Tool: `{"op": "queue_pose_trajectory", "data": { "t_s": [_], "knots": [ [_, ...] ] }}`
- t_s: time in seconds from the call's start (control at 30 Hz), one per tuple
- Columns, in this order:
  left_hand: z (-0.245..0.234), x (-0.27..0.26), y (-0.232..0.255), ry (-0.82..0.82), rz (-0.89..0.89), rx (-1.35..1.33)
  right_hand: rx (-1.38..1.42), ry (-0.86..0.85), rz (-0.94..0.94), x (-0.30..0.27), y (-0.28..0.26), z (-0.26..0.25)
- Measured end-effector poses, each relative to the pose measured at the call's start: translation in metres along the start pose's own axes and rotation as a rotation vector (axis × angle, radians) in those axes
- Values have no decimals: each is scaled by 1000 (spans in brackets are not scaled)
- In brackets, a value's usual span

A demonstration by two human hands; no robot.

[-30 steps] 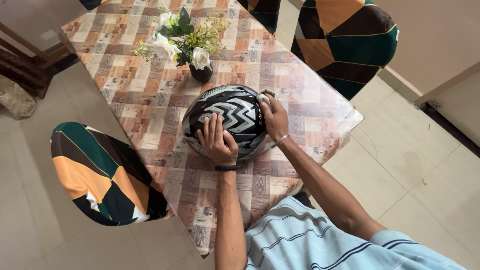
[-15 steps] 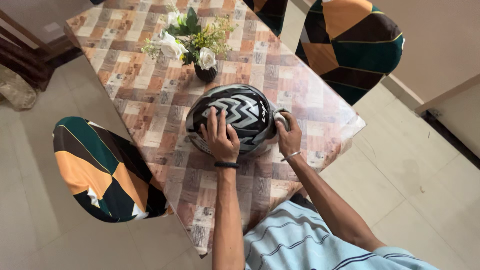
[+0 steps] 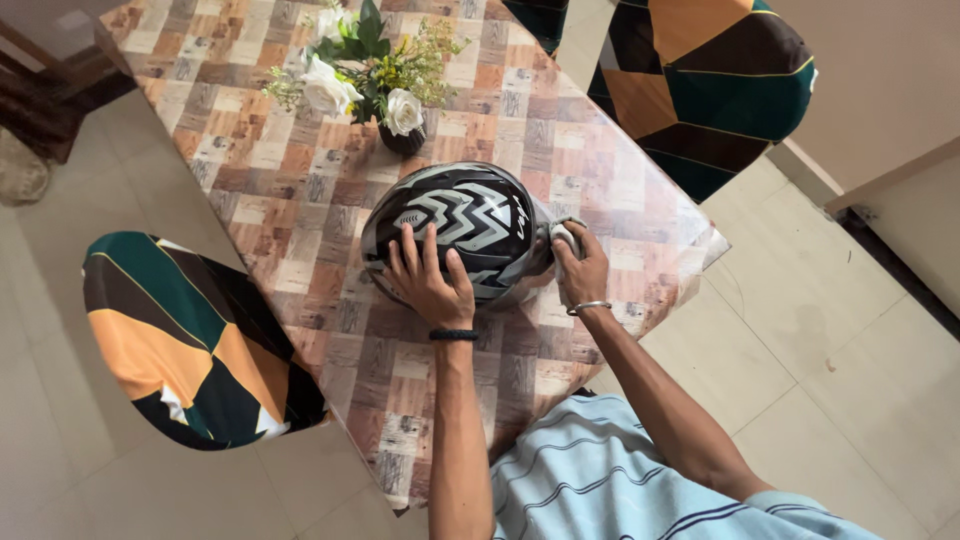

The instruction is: The person cleans a helmet using a cloth, wiping its visor and exterior surfaces on a table before holding it up.

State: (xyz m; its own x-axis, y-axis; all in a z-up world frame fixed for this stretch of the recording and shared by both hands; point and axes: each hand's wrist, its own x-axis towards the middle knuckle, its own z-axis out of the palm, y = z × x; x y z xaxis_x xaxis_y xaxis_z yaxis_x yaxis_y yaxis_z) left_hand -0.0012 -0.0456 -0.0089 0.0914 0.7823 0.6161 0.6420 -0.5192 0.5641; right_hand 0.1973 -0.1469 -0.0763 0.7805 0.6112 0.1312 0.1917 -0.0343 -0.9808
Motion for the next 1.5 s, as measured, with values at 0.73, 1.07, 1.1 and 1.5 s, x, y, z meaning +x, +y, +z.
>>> {"op": "queue_pose_trajectory", "data": {
  "t_s": [0.73,1.07,1.1,1.5],
  "knots": [
    [-9,12,-20,-5,69,-65,-190,-95,31,84,18,18],
    [10,-27,-31,144,-214,-88,-398,-126,27,119,49,20],
    [13,-32,-31,176,-262,-80,-403,-138,26,122,52,21],
    [34,-72,-32,389,-1094,-513,13,-543,196,153,41,57]
  ]
}}
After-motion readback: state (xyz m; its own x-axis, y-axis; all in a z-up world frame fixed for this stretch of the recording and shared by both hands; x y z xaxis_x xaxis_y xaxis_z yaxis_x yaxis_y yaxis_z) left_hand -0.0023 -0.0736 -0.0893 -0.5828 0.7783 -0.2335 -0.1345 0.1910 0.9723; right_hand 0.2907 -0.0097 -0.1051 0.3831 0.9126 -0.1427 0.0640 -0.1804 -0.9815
